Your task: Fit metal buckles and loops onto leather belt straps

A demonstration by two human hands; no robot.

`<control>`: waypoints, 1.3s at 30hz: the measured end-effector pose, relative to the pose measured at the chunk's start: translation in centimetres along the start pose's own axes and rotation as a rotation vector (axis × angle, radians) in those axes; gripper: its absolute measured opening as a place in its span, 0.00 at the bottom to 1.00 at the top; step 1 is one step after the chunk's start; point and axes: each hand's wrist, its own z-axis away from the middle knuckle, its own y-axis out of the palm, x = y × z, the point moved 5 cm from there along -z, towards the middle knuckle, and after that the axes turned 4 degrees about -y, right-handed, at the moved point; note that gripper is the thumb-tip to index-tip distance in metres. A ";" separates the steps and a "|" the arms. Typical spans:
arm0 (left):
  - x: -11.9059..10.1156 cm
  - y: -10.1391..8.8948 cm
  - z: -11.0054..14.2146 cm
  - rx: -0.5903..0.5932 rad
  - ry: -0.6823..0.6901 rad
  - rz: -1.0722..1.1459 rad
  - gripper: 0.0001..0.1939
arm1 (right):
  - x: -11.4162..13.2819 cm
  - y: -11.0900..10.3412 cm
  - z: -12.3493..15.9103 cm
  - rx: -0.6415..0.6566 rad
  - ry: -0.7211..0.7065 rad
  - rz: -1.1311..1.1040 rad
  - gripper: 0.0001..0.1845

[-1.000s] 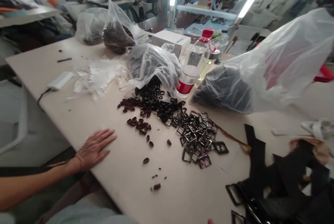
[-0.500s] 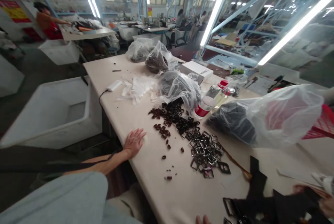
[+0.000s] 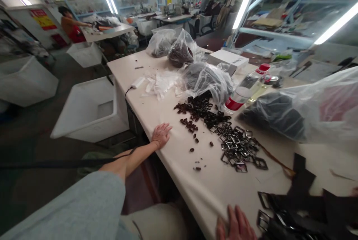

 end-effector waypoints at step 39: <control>20.5 9.0 21.2 0.183 -0.131 0.044 0.35 | 1.6 -1.5 -1.3 0.158 0.093 0.001 0.30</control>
